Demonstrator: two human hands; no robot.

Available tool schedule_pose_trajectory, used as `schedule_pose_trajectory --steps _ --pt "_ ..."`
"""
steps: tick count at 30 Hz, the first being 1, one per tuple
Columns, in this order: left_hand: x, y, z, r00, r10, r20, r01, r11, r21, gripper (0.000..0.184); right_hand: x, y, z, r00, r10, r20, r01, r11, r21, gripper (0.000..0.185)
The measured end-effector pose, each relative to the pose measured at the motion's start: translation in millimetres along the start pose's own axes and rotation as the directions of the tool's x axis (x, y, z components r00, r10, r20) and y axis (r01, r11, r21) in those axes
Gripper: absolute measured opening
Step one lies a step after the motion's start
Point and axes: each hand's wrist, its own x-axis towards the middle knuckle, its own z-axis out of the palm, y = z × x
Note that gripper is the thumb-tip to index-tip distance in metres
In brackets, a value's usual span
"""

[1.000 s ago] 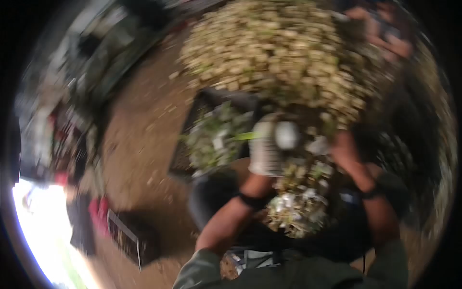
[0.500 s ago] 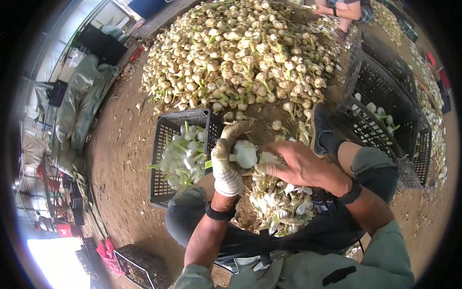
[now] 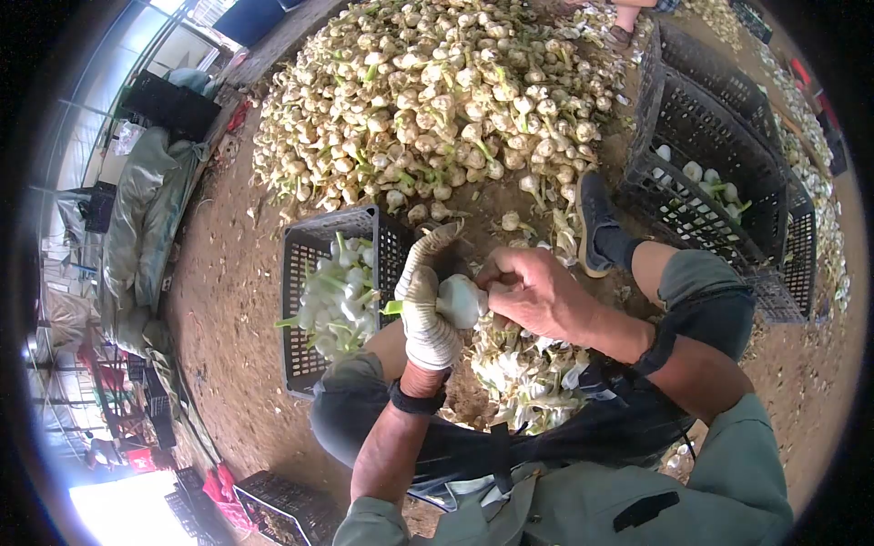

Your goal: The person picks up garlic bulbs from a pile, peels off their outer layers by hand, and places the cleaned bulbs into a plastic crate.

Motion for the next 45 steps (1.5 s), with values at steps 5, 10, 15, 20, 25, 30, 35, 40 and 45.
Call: schedule_pose_trajectory --steps 5,10,15,20,25,30,35,40,45 --pt "1 8 -3 0.997 -0.021 -0.076 0.018 0.999 -0.040 0.053 -1 -7 0 0.964 -0.265 -0.029 0.252 0.941 -0.226 0.018" --pt "2 6 -2 0.999 0.027 -0.046 -0.026 0.999 0.026 0.050 1 0 4 0.925 -0.377 0.047 0.353 0.809 -0.470 0.014" --pt "2 1 8 0.976 -0.178 -0.123 0.189 0.978 0.084 0.039 -1 -3 2 0.865 -0.501 0.037 0.445 0.730 -0.518 0.013" --pt "0 -23 -9 0.935 -0.353 -0.042 0.348 0.933 -0.091 0.043 17 17 -24 0.828 -0.552 -0.102 0.336 0.633 -0.698 0.015" --pt "7 8 -12 0.943 -0.329 0.049 0.318 0.850 -0.421 0.046 22 47 -51 0.956 -0.274 -0.105 0.068 0.555 -0.829 0.014" --pt "6 9 -28 0.951 -0.274 0.140 0.292 0.654 -0.698 0.060 21 57 -40 0.969 -0.227 -0.096 0.071 0.631 -0.773 0.009" --pt "10 23 -17 0.966 -0.257 -0.012 0.164 0.651 -0.741 0.070 25 47 -33 0.984 -0.174 0.040 0.157 0.733 -0.662 0.015" --pt "13 31 -48 0.972 -0.225 -0.072 0.086 0.622 -0.778 0.058 30 62 -38 0.977 0.057 0.204 0.091 0.757 -0.647 0.024" --pt "20 63 -92 0.728 -0.384 -0.568 -0.347 0.508 -0.788 0.063 45 122 -57 0.852 0.425 0.305 0.039 0.530 -0.847 0.033"
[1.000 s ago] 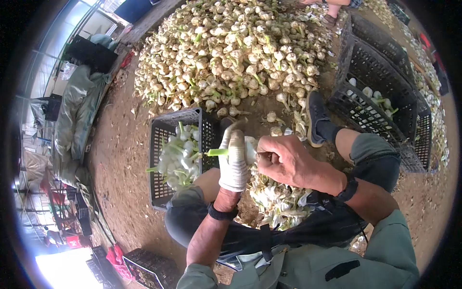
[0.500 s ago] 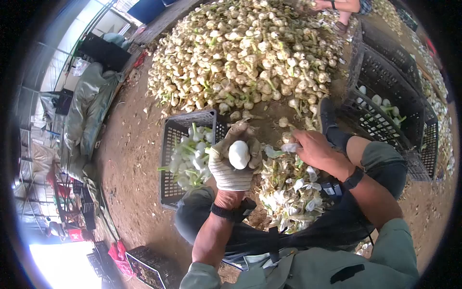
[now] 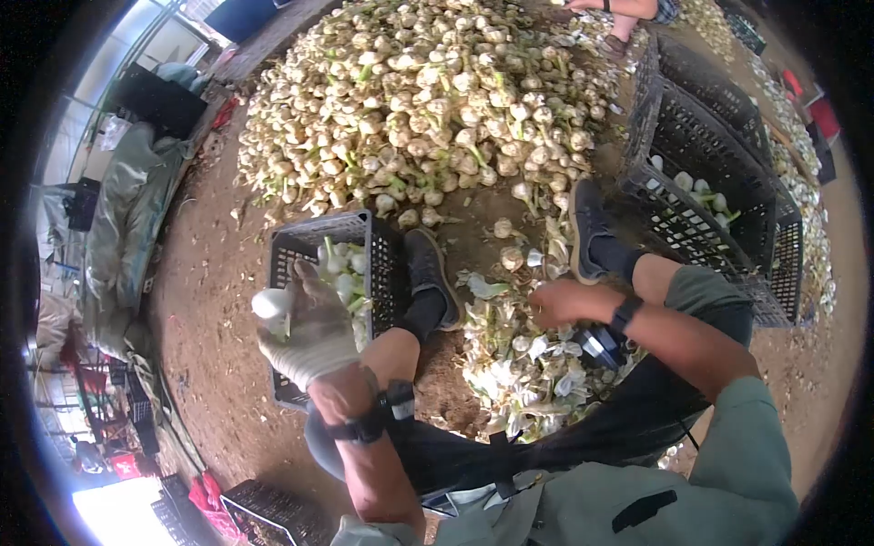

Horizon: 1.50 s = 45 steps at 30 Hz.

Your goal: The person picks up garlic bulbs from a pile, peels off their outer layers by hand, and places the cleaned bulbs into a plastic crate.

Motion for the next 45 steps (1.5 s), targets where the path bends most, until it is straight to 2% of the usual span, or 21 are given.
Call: schedule_pose_trajectory --steps 2,4,5,7,10,14,18,20,22,24,26,28,29,33,34,36,37,40,41,44,45 --pt "-17 -17 10 0.997 0.023 -0.071 -0.024 1.000 -0.010 0.069 38 33 8 0.986 0.164 -0.011 -0.165 0.981 -0.100 0.037" --pt "-30 -26 14 0.977 -0.196 0.080 0.188 0.978 0.094 0.079 63 56 6 0.927 0.269 -0.262 -0.256 0.963 0.083 0.043" --pt "-31 -27 15 0.964 -0.248 0.096 0.237 0.964 0.119 0.079 73 60 6 0.932 0.271 -0.242 -0.261 0.962 0.076 0.043" --pt "-24 -28 8 0.954 -0.268 0.137 0.253 0.961 0.115 0.076 97 67 10 0.818 0.297 -0.492 -0.242 0.955 0.174 0.047" --pt "-22 -26 5 0.952 -0.272 0.142 0.242 0.950 0.196 0.067 138 95 42 0.826 0.164 -0.539 -0.064 0.978 0.199 0.051" --pt "-17 -32 -4 0.964 -0.198 0.180 0.116 0.916 0.385 0.058 144 94 44 0.842 0.219 -0.494 -0.156 0.974 0.165 0.049" --pt "-16 -51 -13 0.963 -0.231 0.142 0.095 0.776 0.624 0.045 96 57 2 0.842 0.151 -0.518 0.110 0.892 0.438 0.038" --pt "-19 -65 -16 0.956 -0.216 0.199 -0.013 0.647 0.762 0.042 57 26 -32 0.848 0.116 -0.517 0.124 0.905 0.407 0.034" --pt "-2 -91 -49 0.919 -0.261 0.295 -0.124 0.520 0.845 0.049 6 -30 -69 0.905 0.165 -0.392 0.131 0.768 0.626 0.025" --pt "-2 -108 -57 0.864 -0.412 0.290 -0.044 0.512 0.858 0.059 -37 -61 -91 0.888 0.090 -0.450 0.224 0.771 0.596 0.027" --pt "-13 -104 -48 0.741 -0.632 0.227 0.196 0.527 0.827 0.065 -72 -78 -103 0.860 -0.069 -0.506 0.386 0.736 0.556 0.029" --pt "-30 -98 -23 0.669 -0.701 0.246 0.168 0.465 0.869 0.063 -88 -83 -99 0.784 -0.075 -0.617 0.519 0.625 0.583 0.032" --pt "-35 -103 -16 0.686 -0.629 0.366 0.012 0.512 0.859 0.063 -99 -93 -100 0.773 -0.029 -0.633 0.526 0.587 0.615 0.037" --pt "-50 -111 0 0.747 -0.562 0.355 -0.082 0.452 0.888 0.061 -102 -95 -86 0.690 0.132 -0.711 0.535 0.569 0.624 0.033" --pt "-46 -114 -3 0.734 -0.501 0.458 -0.305 0.360 0.882 0.062 -103 -94 -88 0.696 0.109 -0.710 0.516 0.611 0.600 0.029" --pt "-44 -120 -12 0.739 -0.457 0.495 -0.309 0.423 0.852 0.063 -97 -94 -85 0.680 0.108 -0.725 0.557 0.567 0.607 0.024" --pt "-48 -117 -7 0.773 -0.484 0.410 -0.201 0.427 0.882 0.062 -92 -90 -81 0.692 0.114 -0.713 0.552 0.554 0.623 0.024" --pt "-43 -124 -20 0.756 -0.468 0.457 -0.287 0.390 0.875 0.060 -75 -77 -72 0.719 0.146 -0.679 0.559 0.460 0.690 0.020" --pt "-44 -127 -23 0.775 -0.440 0.453 -0.366 0.271 0.890 0.061 -75 -75 -70 0.739 0.178 -0.650 0.515 0.473 0.715 0.020" --pt "-49 -134 -27 0.760 -0.411 0.503 -0.489 0.148 0.860 0.061 -71 -64 -65 0.740 0.201 -0.642 0.455 0.554 0.697 0.020" --pt "-52 -132 -26 0.768 -0.395 0.503 -0.549 -0.004 0.836 0.060 -68 -61 -62 0.718 0.178 -0.673 0.449 0.620 0.644 0.019"
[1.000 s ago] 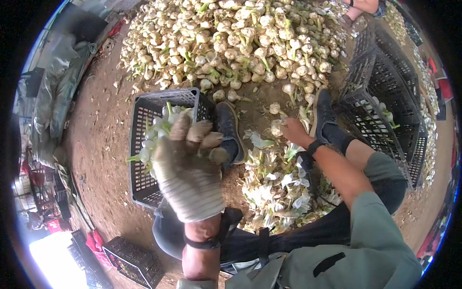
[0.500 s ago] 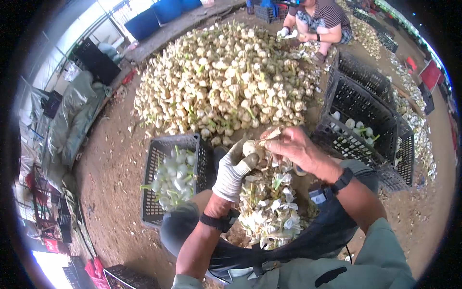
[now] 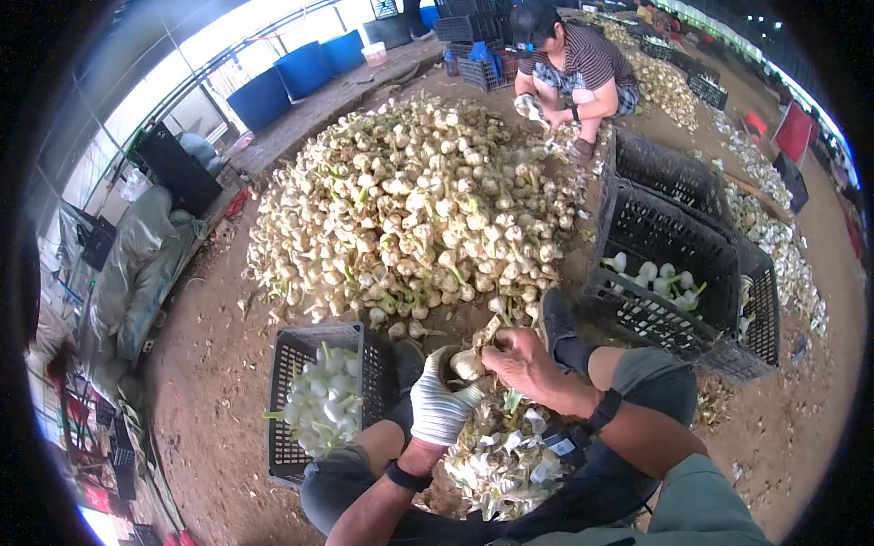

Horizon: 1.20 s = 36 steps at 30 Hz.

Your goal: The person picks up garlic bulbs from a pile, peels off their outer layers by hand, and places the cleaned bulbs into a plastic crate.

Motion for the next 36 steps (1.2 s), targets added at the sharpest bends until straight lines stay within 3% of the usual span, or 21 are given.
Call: schedule_pose_trajectory --steps 3,5,7,8,9,13,15,18,21,22,23,24,25,26,27,29,30,31,32,34,36 --pt "-3 -14 3 0.991 0.096 -0.098 -0.084 0.990 0.116 0.062 1 2 12 0.994 -0.104 -0.034 0.108 0.988 0.114 0.020" --pt "-5 -13 -2 0.997 0.028 -0.072 -0.017 0.989 0.144 0.061 3 4 15 0.996 -0.084 -0.026 0.086 0.990 0.115 0.018" --pt "-5 -22 0 0.983 0.119 -0.137 -0.094 0.980 0.176 0.061 2 1 21 0.999 -0.044 -0.017 0.045 0.992 0.118 0.017" --pt "-7 -12 -4 0.992 0.037 -0.119 -0.013 0.981 0.195 0.059 2 -7 27 0.997 -0.055 -0.061 0.059 0.996 0.064 0.015" --pt "-6 -23 -3 0.976 0.158 -0.151 -0.115 0.959 0.259 0.056 1 -9 31 0.993 -0.061 -0.104 0.062 0.998 0.013 0.015" --pt "-8 -18 -5 0.970 0.142 -0.198 -0.102 0.975 0.198 0.051 8 1 34 0.988 -0.105 -0.115 0.098 0.993 -0.069 0.018" --pt "-7 -19 -6 0.978 0.090 -0.189 -0.061 0.986 0.153 0.052 7 -10 42 0.990 -0.057 -0.129 0.069 0.994 0.085 0.020" --pt "-6 -23 -5 0.982 0.061 -0.177 -0.036 0.989 0.141 0.054 13 0 38 0.986 -0.122 -0.116 0.125 0.992 0.018 0.019" --pt "-5 -15 -6 0.980 0.039 -0.194 -0.031 0.999 0.041 0.056 11 -8 40 0.988 -0.054 -0.145 0.054 0.999 -0.003 0.019" --pt "-4 -13 -3 0.985 -0.058 -0.164 0.013 0.964 -0.264 0.056 12 -8 40 0.991 -0.042 -0.126 0.050 0.997 0.056 0.023" --pt "-2 -13 -3 0.984 -0.137 -0.115 0.054 0.839 -0.542 0.056 11 -3 37 0.992 -0.031 -0.122 0.039 0.997 0.059 0.023" --pt "-2 -15 -5 0.983 -0.168 -0.079 0.083 0.777 -0.623 0.054 11 2 31 0.996 -0.034 -0.081 0.041 0.995 0.089 0.025" --pt "-3 -8 -15 0.967 -0.245 0.070 0.230 0.720 -0.655 0.051 13 2 29 0.998 -0.044 -0.040 0.049 0.992 0.119 0.028" --pt "-2 -14 -21 0.946 -0.258 0.197 0.316 0.590 -0.743 0.054 11 -4 28 0.946 -0.321 0.053 0.325 0.938 -0.125 0.033" --pt "-1 -21 -24 0.913 -0.249 0.323 0.404 0.445 -0.799 0.059 10 -6 29 0.944 -0.326 0.056 0.330 0.936 -0.122 0.033" --pt "1 -18 -21 0.888 -0.262 0.377 0.453 0.365 -0.813 0.064 7 -11 30 0.965 -0.253 0.075 0.261 0.955 -0.138 0.030" --pt "0 -14 -17 0.880 -0.321 0.349 0.445 0.303 -0.843 0.064 5 -18 27 0.994 0.021 0.108 -0.031 0.995 0.091 0.020" --pt "0 -11 -16 0.867 -0.378 0.325 0.431 0.240 -0.870 0.065 5 -16 28 0.994 0.016 0.110 -0.027 0.995 0.093 0.020" --pt "0 -13 -17 0.868 -0.377 0.323 0.429 0.242 -0.870 0.065 5 -10 29 0.993 -0.006 0.118 -0.023 0.968 0.249 0.013" --pt "2 -18 -19 0.903 -0.324 0.282 0.404 0.421 -0.812 0.064 2 -9 31 0.990 -0.032 0.134 -0.037 0.874 0.485 0.021" --pt "0 -19 -24 0.919 -0.294 0.263 0.385 0.521 -0.762 0.059 -1 -19 38 0.991 -0.041 0.127 -0.015 0.914 0.406 0.026"
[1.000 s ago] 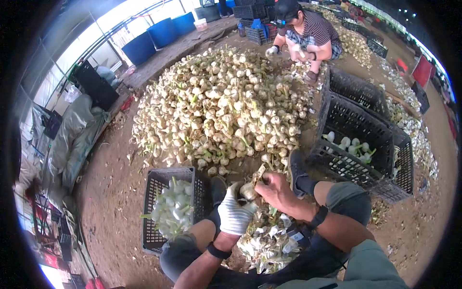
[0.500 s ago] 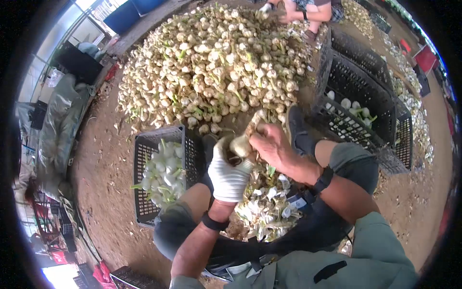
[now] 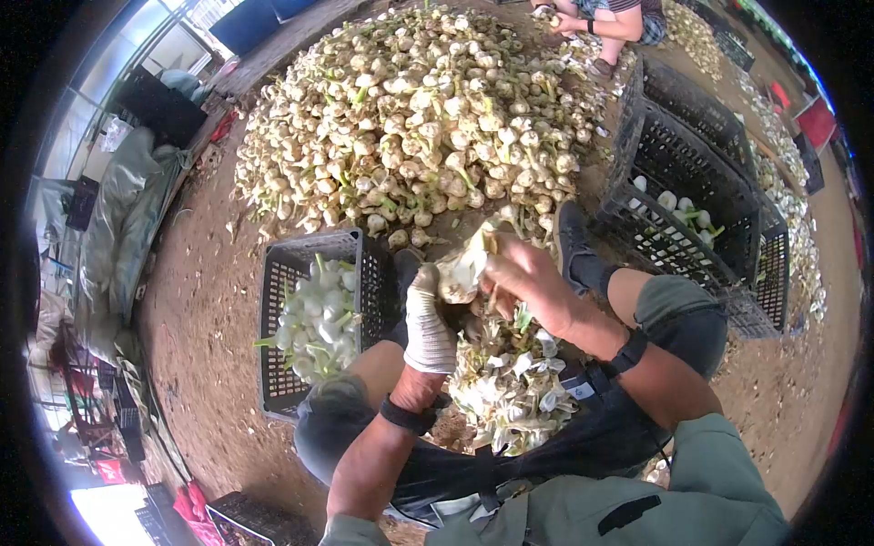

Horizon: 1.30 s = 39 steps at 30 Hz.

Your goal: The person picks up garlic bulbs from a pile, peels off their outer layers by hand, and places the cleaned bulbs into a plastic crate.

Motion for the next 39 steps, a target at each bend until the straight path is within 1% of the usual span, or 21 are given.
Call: schedule_pose_trajectory --steps 2,5,7,9,11,12,13,16,19,21,22,23,26,27,28,31,33,35,36,37,39 --pt "4 -7 0 0.993 0.116 0.033 -0.119 0.988 0.094 0.059 -1 -1 8 0.998 -0.007 -0.069 -0.010 0.971 -0.238 0.036" --pt "3 -12 0 0.955 0.286 0.080 -0.295 0.886 0.357 0.075 5 18 -7 0.994 -0.012 -0.111 -0.024 0.949 -0.315 0.028" --pt "3 -17 3 0.797 0.573 0.194 -0.528 0.503 0.685 0.076 2 20 -4 0.985 -0.066 -0.160 0.020 0.962 -0.273 0.027" --pt "3 -17 6 0.737 0.642 0.208 -0.564 0.417 0.713 0.076 -2 7 3 0.982 0.047 -0.182 -0.062 0.995 -0.080 0.026" --pt "-6 -5 15 0.927 0.374 0.026 -0.362 0.872 0.329 0.075 -6 6 -4 0.998 0.005 -0.062 -0.014 0.989 -0.150 0.024" --pt "-2 -1 13 0.989 0.149 0.006 -0.149 0.989 -0.026 0.073 -5 5 -2 0.998 0.030 -0.058 -0.033 0.997 -0.068 0.024" --pt "-2 7 22 1.000 -0.008 0.003 0.009 0.972 -0.236 0.077 -4 4 0 0.997 0.050 -0.051 -0.050 0.999 0.013 0.024" --pt "1 15 14 0.986 -0.162 0.043 0.168 0.944 -0.285 0.077 -3 3 2 1.000 0.018 -0.018 -0.017 0.999 0.052 0.024" --pt "3 22 12 0.983 -0.117 0.142 0.113 0.993 0.035 0.080 -3 4 3 0.998 -0.048 0.029 0.049 0.999 -0.021 0.024" --pt "-1 14 2 0.987 -0.020 0.162 -0.002 0.991 0.135 0.077 -6 -1 5 0.999 0.041 0.012 -0.038 0.985 -0.169 0.024" --pt "9 3 8 0.970 0.243 0.012 -0.242 0.959 0.145 0.078 -7 1 4 0.998 0.057 -0.017 -0.059 0.979 -0.194 0.025" --pt "0 1 0 0.975 0.221 0.005 -0.216 0.952 0.217 0.079 -8 1 4 0.998 0.055 -0.017 -0.057 0.980 -0.193 0.025" --pt "2 0 -4 0.975 0.202 0.090 -0.210 0.973 0.093 0.077 -8 -2 2 0.994 0.105 -0.041 -0.107 0.993 -0.058 0.026" --pt "3 1 -1 0.973 0.196 0.126 -0.197 0.980 -0.001 0.075 -8 0 -4 0.994 0.110 0.028 -0.113 0.987 0.112 0.026" --pt "0 5 -1 0.981 0.072 0.178 -0.059 0.995 -0.075 0.074 -6 2 -7 0.990 0.103 0.097 -0.127 0.952 0.278 0.027" --pt "-4 9 10 0.976 0.022 0.217 0.018 0.983 -0.183 0.076 -5 2 -6 0.973 0.227 0.036 -0.217 0.856 0.470 0.028" --pt "-4 9 2 0.953 0.024 0.301 0.025 0.988 -0.156 0.071 -4 8 -9 0.983 0.185 -0.010 -0.164 0.893 0.418 0.026" --pt "-6 10 5 0.979 0.132 0.152 -0.159 0.971 0.179 0.068 -2 4 -8 0.982 0.061 -0.180 -0.059 0.998 0.014 0.027" --pt "-5 6 7 0.984 0.149 0.101 -0.162 0.978 0.131 0.070 -6 -2 -7 0.975 0.034 -0.220 -0.088 0.967 -0.239 0.018" --pt "-3 -1 4 0.984 0.149 0.102 -0.162 0.978 0.130 0.070 -7 4 -7 0.975 0.033 -0.221 -0.087 0.967 -0.240 0.018" --pt "5 -15 -4 0.941 0.299 0.156 -0.336 0.868 0.366 0.077 0 31 -8 0.814 -0.580 -0.031 0.440 0.651 -0.619 0.014"
